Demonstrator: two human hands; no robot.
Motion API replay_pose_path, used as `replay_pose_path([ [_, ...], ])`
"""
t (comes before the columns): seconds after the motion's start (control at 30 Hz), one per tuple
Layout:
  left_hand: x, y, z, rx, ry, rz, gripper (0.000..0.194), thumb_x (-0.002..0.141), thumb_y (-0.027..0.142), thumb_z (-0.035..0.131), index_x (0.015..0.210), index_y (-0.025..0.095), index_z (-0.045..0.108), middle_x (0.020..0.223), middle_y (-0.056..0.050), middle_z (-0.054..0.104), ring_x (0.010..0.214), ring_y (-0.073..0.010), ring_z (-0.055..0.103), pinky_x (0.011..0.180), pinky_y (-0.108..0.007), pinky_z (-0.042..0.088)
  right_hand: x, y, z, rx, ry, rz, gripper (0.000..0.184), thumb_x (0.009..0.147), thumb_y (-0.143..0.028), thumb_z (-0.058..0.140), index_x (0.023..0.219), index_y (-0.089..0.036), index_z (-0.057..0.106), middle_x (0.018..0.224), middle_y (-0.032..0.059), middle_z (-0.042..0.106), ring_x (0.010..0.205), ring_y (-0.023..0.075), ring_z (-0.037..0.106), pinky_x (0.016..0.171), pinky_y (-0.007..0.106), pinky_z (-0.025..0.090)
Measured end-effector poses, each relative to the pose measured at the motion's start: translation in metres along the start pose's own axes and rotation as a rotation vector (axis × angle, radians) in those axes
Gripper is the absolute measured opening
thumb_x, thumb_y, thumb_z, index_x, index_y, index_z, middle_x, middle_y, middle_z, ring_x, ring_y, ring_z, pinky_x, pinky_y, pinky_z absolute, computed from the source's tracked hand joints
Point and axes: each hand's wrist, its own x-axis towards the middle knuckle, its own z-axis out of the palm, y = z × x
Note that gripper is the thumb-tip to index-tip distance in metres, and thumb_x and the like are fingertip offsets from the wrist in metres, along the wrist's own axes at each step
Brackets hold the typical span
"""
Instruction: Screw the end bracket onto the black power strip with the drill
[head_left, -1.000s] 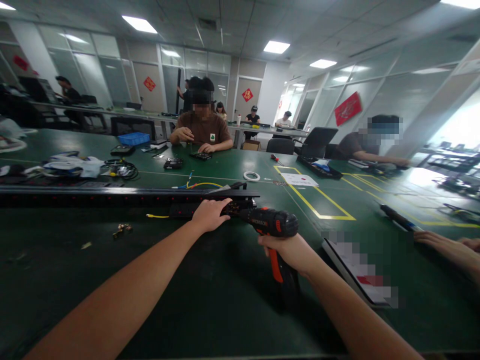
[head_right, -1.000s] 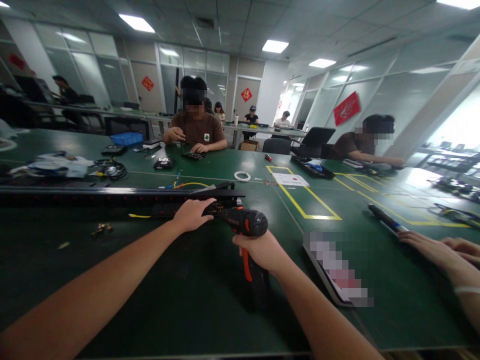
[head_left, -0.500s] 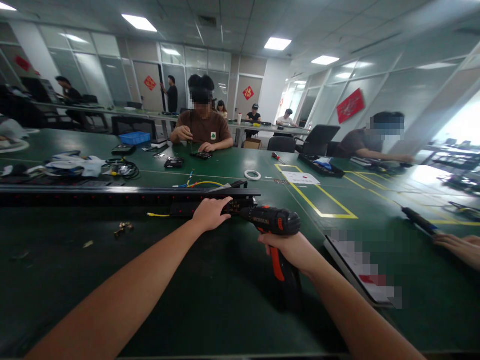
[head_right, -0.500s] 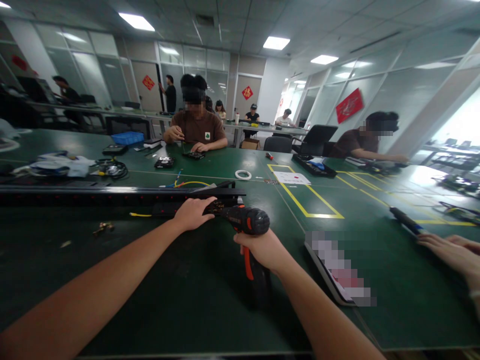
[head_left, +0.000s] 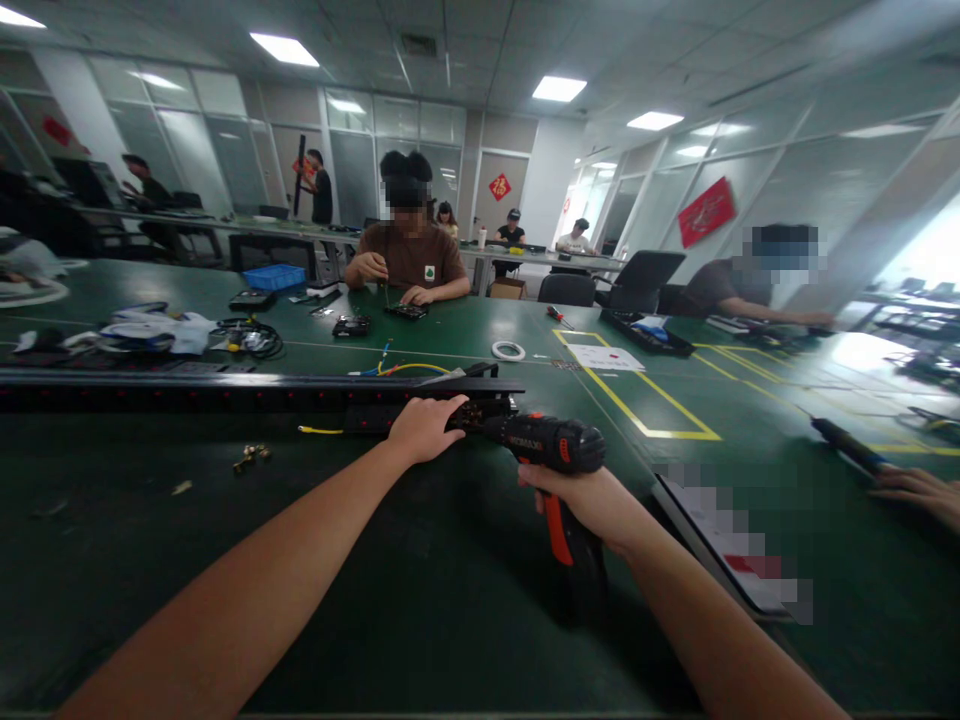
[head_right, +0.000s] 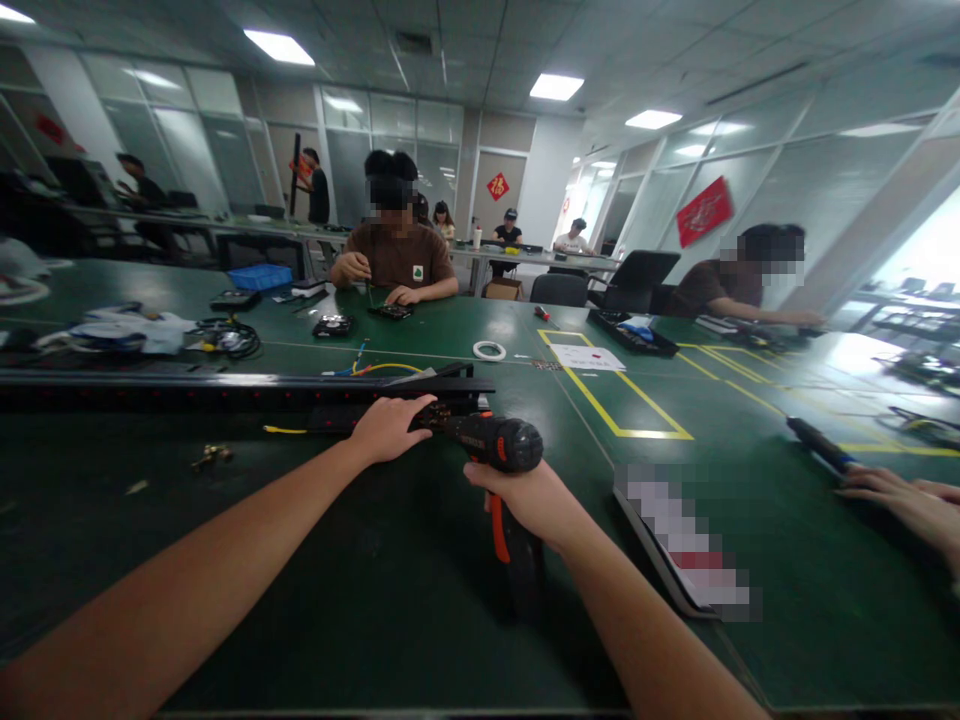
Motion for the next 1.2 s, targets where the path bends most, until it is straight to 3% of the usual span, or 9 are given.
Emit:
replay_pose_path([
  [0.27, 0.000, -0.001, 0.000, 0.000, 0.014, 0.020, 0.064, 0.094, 0.051, 0.063, 0.151, 0.028, 0.044, 0.126, -0.010, 0.072, 0.113, -0.0321, 0.067, 0.097, -0.043, 0.046, 0.000, 0.005, -0.012, 0.118, -0.086, 0.035, 0.065, 0.075, -0.061, 0.081, 0.125, -0.021, 0.067, 0.111, 0.0113, 0.076, 0.085, 0.0243, 0.074, 0.070, 0.034, 0.057],
  [0.43, 0.000, 0.000, 0.000, -0.002, 0.000, 0.011, 0.064, 0.094, 0.052, 0.062, 0.151, 0.029, 0.044, 0.128, -0.010, 0.071, 0.114, -0.0322, 0.067, 0.098, -0.043, 0.046, -0.001, 0.003, -0.019, 0.255, -0.103, 0.034, 0.072, 0.070, -0.062, 0.084, 0.128, -0.022, 0.068, 0.129, 0.0153, 0.072, 0.107, 0.0328, 0.073, 0.084, 0.042, 0.061],
  [0.63, 0.001, 0.000, 0.000, -0.020, -0.002, 0.007, 0.064, 0.095, 0.052, 0.062, 0.151, 0.029, 0.044, 0.128, -0.011, 0.071, 0.116, -0.0329, 0.066, 0.098, -0.044, 0.045, -0.001, 0.006, -0.025, 0.260, -0.134, 0.010, 0.076, 0.068, -0.065, 0.085, 0.128, -0.021, 0.069, 0.131, 0.0175, 0.071, 0.116, 0.0376, 0.070, 0.095, 0.049, 0.058],
  [0.77, 0.001, 0.000, 0.000, -0.010, -0.011, -0.006, 0.064, 0.094, 0.052, 0.063, 0.152, 0.029, 0.044, 0.128, -0.011, 0.071, 0.115, -0.0322, 0.067, 0.098, -0.043, 0.045, 0.001, 0.010, -0.033, 0.211, -0.228, -0.037, 0.072, 0.069, -0.062, 0.085, 0.125, -0.018, 0.071, 0.127, 0.0178, 0.073, 0.120, 0.0386, 0.067, 0.103, 0.056, 0.052],
  [0.93, 0.000, 0.000, 0.000, 0.007, 0.005, 0.006, 0.065, 0.094, 0.052, 0.064, 0.152, 0.028, 0.044, 0.126, -0.010, 0.072, 0.114, -0.0312, 0.067, 0.097, -0.041, 0.046, 0.001, 0.006, -0.041, 0.185, -0.291, -0.042, 0.064, 0.070, -0.049, 0.089, 0.125, -0.021, 0.073, 0.131, 0.0144, 0.072, 0.118, 0.0362, 0.069, 0.111, 0.057, 0.046],
  [1.07, 0.000, 0.000, -0.002, 0.012, 0.009, 0.008, 0.065, 0.094, 0.052, 0.063, 0.151, 0.028, 0.045, 0.123, -0.010, 0.073, 0.112, -0.0313, 0.068, 0.096, -0.041, 0.047, -0.003, 0.001, -0.042, 0.161, -0.290, 0.023, 0.067, 0.064, -0.039, 0.094, 0.125, -0.022, 0.073, 0.128, 0.0129, 0.073, 0.113, 0.0349, 0.071, 0.108, 0.055, 0.049],
  [1.2, 0.000, 0.001, -0.004, 0.004, -0.004, 0.003, 0.064, 0.095, 0.052, 0.063, 0.151, 0.028, 0.045, 0.126, -0.010, 0.072, 0.115, -0.0314, 0.067, 0.096, -0.041, 0.046, -0.004, 0.001, -0.043, 0.203, -0.282, 0.071, 0.063, 0.067, -0.036, 0.091, 0.126, -0.021, 0.072, 0.128, 0.0143, 0.073, 0.104, 0.0343, 0.075, 0.098, 0.053, 0.056],
])
